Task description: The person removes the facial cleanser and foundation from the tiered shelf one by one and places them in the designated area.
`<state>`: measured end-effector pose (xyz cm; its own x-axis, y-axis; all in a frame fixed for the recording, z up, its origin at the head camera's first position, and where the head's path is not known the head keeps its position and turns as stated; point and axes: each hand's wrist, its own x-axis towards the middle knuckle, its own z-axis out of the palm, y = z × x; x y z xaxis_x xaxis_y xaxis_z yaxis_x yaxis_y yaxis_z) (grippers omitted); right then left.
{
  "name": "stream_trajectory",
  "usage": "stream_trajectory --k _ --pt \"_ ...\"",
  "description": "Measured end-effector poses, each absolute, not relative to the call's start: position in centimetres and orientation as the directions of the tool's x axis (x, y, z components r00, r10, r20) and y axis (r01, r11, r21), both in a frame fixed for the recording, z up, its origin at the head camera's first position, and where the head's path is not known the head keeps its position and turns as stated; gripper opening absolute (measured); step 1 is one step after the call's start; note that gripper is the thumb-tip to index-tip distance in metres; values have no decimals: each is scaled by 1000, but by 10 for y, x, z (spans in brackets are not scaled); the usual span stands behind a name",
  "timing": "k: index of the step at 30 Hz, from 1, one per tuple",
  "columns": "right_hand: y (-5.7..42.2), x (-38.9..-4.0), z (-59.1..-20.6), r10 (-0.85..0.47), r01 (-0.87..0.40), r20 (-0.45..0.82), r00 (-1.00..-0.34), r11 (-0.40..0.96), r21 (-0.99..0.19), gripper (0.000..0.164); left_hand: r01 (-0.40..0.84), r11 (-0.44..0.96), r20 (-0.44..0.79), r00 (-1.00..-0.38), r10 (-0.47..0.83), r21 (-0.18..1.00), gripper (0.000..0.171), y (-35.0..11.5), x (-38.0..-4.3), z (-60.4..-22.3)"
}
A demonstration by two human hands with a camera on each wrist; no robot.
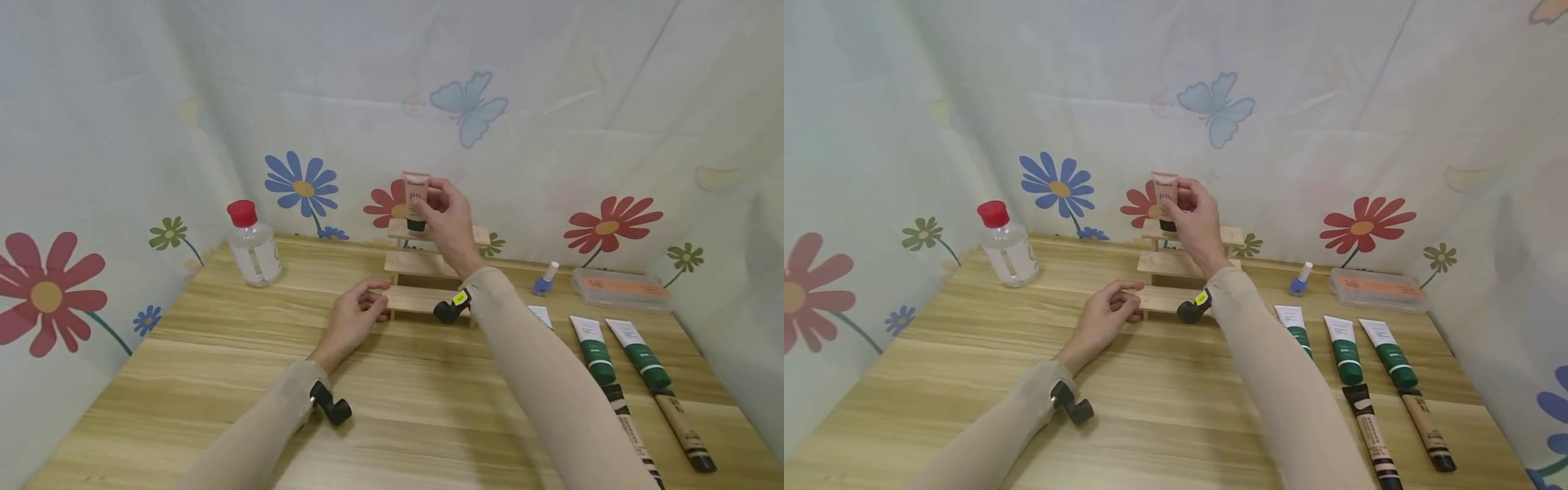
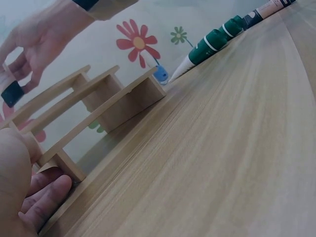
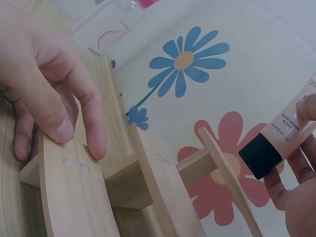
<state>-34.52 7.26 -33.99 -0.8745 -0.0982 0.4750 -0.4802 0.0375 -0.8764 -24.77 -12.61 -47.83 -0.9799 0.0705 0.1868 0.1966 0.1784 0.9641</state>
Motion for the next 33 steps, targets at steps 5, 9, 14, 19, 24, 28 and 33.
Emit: stream_trajectory --k 5,9,14,19,24,28,33 --pt "84 -341 -335 -95 -487 482 -871 39 -873 34 200 170 191 -979 67 965 26 -126 -248 -478" --pt "98 -336 -333 -76 -474 471 -879 28 -880 34 203 168 193 -978 72 965 25 -126 -248 -479" --pt "120 -326 -330 -44 -468 468 -883 -4 -884 32 201 171 191 -979 74 965 25 -125 -248 -480" --pt "143 -313 -327 -24 -467 467 -884 -9 -884 31 221 179 211 -975 75 959 27 -124 -247 -478" --pt "165 -300 -326 1 -476 476 -880 -26 -879 32 223 188 212 -974 77 957 28 -125 -246 -477" --pt "180 -291 -324 18 -476 476 -879 -32 -879 31 217 193 205 -976 77 957 27 -126 -245 -477" --pt "197 -277 -321 49 -482 481 -875 -7 -876 32 224 191 213 -974 80 956 28 -126 -245 -477"
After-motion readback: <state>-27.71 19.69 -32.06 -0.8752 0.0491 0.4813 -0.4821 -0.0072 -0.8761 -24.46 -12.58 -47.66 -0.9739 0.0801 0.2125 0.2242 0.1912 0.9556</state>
